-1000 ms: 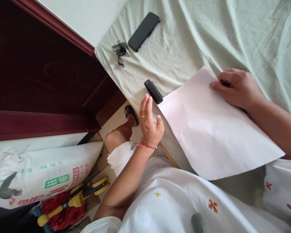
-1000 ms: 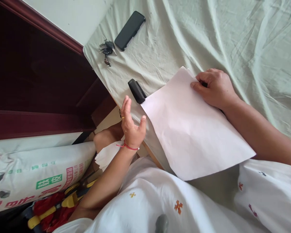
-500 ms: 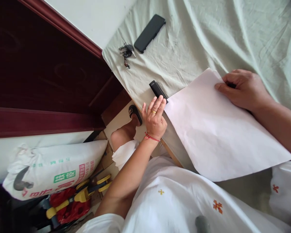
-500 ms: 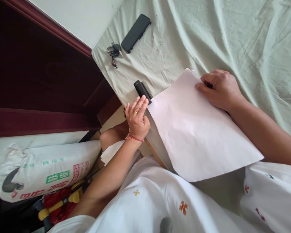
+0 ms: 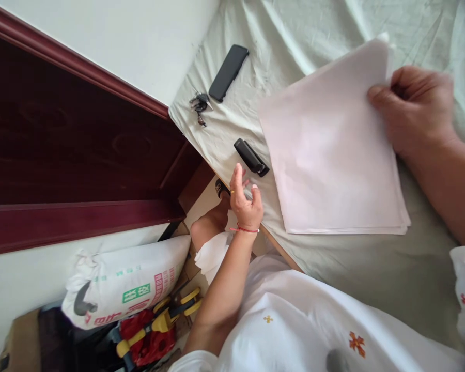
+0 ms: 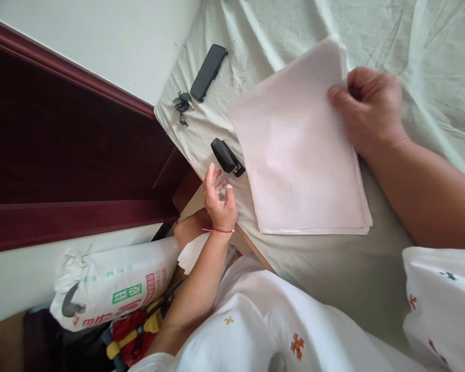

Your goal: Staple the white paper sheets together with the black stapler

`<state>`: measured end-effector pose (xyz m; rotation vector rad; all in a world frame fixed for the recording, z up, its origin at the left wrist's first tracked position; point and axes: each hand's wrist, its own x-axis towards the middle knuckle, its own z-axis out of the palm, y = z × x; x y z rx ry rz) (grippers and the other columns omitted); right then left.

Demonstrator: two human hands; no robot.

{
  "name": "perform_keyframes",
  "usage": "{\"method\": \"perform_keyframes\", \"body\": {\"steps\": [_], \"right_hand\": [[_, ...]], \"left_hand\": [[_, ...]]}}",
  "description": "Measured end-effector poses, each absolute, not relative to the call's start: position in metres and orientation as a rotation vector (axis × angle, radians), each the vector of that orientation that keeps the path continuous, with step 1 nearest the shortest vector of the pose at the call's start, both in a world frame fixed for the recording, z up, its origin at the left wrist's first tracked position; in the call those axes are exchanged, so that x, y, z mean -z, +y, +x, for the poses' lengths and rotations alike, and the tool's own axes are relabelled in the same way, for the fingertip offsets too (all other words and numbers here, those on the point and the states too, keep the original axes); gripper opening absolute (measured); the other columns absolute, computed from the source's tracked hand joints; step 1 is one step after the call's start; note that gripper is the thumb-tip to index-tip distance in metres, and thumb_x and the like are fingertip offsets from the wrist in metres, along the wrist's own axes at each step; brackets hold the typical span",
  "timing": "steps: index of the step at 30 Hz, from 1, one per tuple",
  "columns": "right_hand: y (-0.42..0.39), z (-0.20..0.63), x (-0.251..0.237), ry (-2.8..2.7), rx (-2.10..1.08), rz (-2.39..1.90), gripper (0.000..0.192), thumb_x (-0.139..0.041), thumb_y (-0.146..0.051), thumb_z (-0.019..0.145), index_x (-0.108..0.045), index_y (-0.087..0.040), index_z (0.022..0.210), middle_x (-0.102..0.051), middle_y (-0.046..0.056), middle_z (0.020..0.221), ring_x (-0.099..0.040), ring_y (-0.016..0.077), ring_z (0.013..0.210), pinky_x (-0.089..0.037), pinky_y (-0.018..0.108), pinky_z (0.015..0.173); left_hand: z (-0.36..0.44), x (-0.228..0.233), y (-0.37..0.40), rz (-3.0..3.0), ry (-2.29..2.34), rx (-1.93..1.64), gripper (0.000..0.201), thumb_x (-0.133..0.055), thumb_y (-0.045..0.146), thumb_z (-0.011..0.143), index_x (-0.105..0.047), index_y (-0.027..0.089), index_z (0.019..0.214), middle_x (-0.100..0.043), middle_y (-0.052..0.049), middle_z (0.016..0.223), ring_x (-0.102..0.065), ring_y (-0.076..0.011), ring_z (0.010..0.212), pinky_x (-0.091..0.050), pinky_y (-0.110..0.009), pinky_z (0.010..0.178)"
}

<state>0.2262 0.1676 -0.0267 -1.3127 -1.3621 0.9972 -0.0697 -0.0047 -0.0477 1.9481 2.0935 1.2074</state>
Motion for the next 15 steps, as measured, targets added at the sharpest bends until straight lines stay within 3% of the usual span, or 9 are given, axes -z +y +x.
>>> {"method": "perform_keyframes", "body": {"steps": [3, 6, 11, 15], "right_hand": [[0.167, 0.228, 0.023, -1.174, -1.185, -1.249, 0.024, -0.078, -0.035, 0.076, -0.060, -0.023, 0.066, -0.055, -0.001, 0.068, -0.044, 0.0097, 0.057, -0.033, 0.030, 0.052], [0.163, 0.229, 0.017, -1.116, -1.434, -1.272, 0.019, -0.082, -0.037, 0.073, -0.070, -0.023, 0.077, -0.065, -0.001, 0.073, -0.055, 0.0120, 0.059, -0.043, 0.031, 0.052], [0.160, 0.230, 0.022, -1.524, -1.478, -1.238, 0.030, -0.080, -0.050, 0.079, -0.072, -0.021, 0.080, -0.066, -0.001, 0.070, -0.055, 0.0095, 0.053, -0.040, 0.024, 0.044], [0.159, 0.230, 0.027, -1.622, -1.532, -1.124, 0.037, -0.078, -0.058, 0.079, -0.074, -0.022, 0.086, -0.071, 0.000, 0.078, -0.062, 0.0137, 0.061, -0.047, 0.026, 0.045]], "left_hand": [[-0.063, 0.046, -0.011, 1.598, 2.199, -1.416, 0.040, -0.047, 0.046, 0.102, -0.066, 0.016, 0.122, -0.072, -0.015, 0.120, -0.072, -0.0200, 0.100, -0.059, -0.030, 0.073], [-0.052, 0.039, -0.022, 1.173, 2.035, -1.499, 0.043, -0.052, 0.056, 0.098, -0.071, 0.017, 0.101, -0.075, -0.007, 0.086, -0.065, -0.0134, 0.064, -0.047, -0.024, 0.049], [-0.040, 0.026, -0.037, 0.942, 1.651, -1.323, 0.074, -0.035, 0.082, 0.091, -0.074, 0.019, 0.098, -0.070, -0.006, 0.073, -0.055, -0.0123, 0.050, -0.036, -0.025, 0.040], [-0.041, 0.019, -0.030, 0.946, 1.621, -1.114, 0.046, -0.069, 0.063, 0.086, -0.065, 0.019, 0.073, -0.064, -0.001, 0.059, -0.046, -0.0079, 0.044, -0.033, -0.022, 0.041]]}}
